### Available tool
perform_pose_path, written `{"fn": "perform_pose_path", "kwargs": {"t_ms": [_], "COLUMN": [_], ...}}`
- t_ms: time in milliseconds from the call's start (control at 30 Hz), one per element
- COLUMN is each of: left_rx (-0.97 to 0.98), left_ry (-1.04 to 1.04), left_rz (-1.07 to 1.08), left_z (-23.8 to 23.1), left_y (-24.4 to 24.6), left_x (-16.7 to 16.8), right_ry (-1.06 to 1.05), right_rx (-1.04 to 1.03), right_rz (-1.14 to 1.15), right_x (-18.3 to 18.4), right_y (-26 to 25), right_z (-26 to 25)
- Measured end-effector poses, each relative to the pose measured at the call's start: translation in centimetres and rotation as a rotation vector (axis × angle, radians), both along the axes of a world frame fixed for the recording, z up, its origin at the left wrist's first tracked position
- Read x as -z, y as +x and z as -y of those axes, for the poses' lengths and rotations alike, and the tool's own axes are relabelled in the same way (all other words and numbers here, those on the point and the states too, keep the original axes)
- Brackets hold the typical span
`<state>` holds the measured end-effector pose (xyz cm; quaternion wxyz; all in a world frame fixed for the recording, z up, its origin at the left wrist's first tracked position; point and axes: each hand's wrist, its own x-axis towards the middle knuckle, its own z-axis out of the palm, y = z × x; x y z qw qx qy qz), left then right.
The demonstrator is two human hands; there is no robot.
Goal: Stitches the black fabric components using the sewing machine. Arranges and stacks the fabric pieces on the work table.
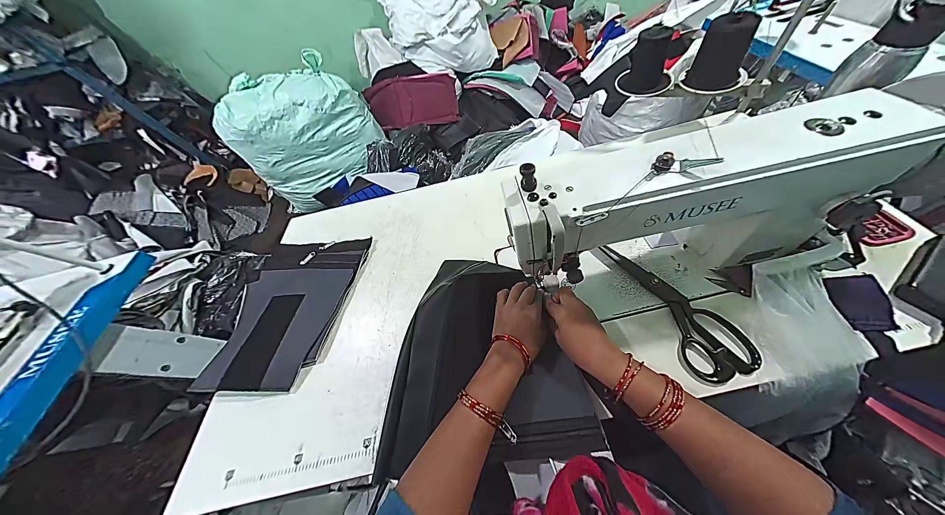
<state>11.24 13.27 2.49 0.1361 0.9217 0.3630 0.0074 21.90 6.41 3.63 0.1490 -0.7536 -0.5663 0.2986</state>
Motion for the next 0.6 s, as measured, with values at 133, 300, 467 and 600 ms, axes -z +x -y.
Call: {"fn": "perform_pose_path", "kwargs": {"t_ms": [133,300,467,600], "left_rx": [0.008,-0.015,-0.046,0.024], "left_ry": [0.013,-0.08,-0.249,-0.279], "left_rz": [-0.006,-0.105,-0.23,-0.187], "left_z": [-0.4,-0.1,3.8,8.4], "left_y": [0.2,0.6,-0.4,-3.6], "left_x": [0.0,-0.7,-2.4,-2.2], "right_ry": [-0.027,-0.011,0.435,0.155], "right_rx": [-0.012,-0.037,0.076,0.048], "right_rz": [0.031,0.045,-0.063,-0.381], "right_x": [-0.1,0.0,2.3,0.9], "right_y": [0.0,0.2,2.1,3.2], "right_z": [-0.5,-0.4,4.5,13.1]}}
